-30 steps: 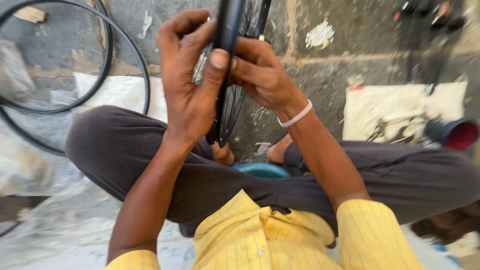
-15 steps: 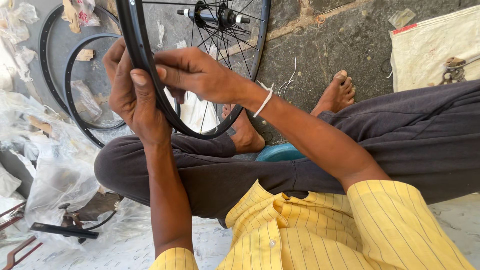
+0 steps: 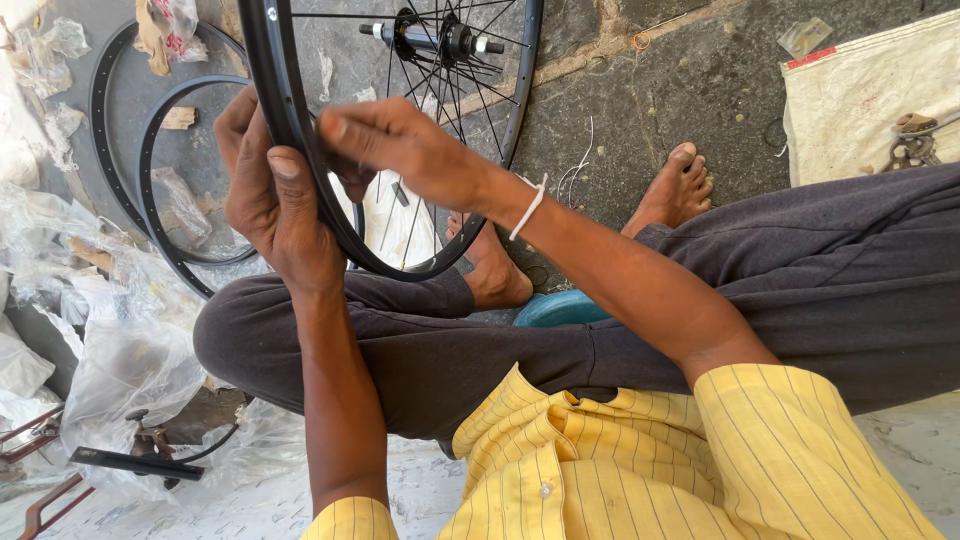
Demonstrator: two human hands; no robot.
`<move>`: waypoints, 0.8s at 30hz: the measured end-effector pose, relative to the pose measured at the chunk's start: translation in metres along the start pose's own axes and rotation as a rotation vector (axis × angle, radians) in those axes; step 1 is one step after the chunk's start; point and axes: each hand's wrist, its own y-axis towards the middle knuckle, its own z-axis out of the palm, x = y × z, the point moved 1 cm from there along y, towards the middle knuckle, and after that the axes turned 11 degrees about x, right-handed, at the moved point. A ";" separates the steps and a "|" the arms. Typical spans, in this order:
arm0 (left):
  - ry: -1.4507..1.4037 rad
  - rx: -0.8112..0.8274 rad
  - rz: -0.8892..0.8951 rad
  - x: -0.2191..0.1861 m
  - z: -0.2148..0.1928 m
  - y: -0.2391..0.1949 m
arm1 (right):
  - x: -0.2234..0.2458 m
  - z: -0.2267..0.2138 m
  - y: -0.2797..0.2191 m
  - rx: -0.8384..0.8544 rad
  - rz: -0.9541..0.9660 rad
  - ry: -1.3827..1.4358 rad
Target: The person sits on the ground and laces a bicycle wheel by inserting spokes through the rim and hub. They repeatedly pick up spokes and secure them into place by hand.
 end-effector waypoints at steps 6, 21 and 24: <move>-0.052 -0.004 -0.025 0.005 -0.001 -0.002 | -0.008 0.003 0.000 0.000 -0.019 -0.044; -0.020 -0.006 -0.015 0.004 0.000 0.001 | -0.004 0.009 -0.003 0.037 -0.044 -0.109; -0.034 0.000 0.003 0.007 0.004 0.003 | 0.004 0.006 -0.007 0.052 -0.125 0.018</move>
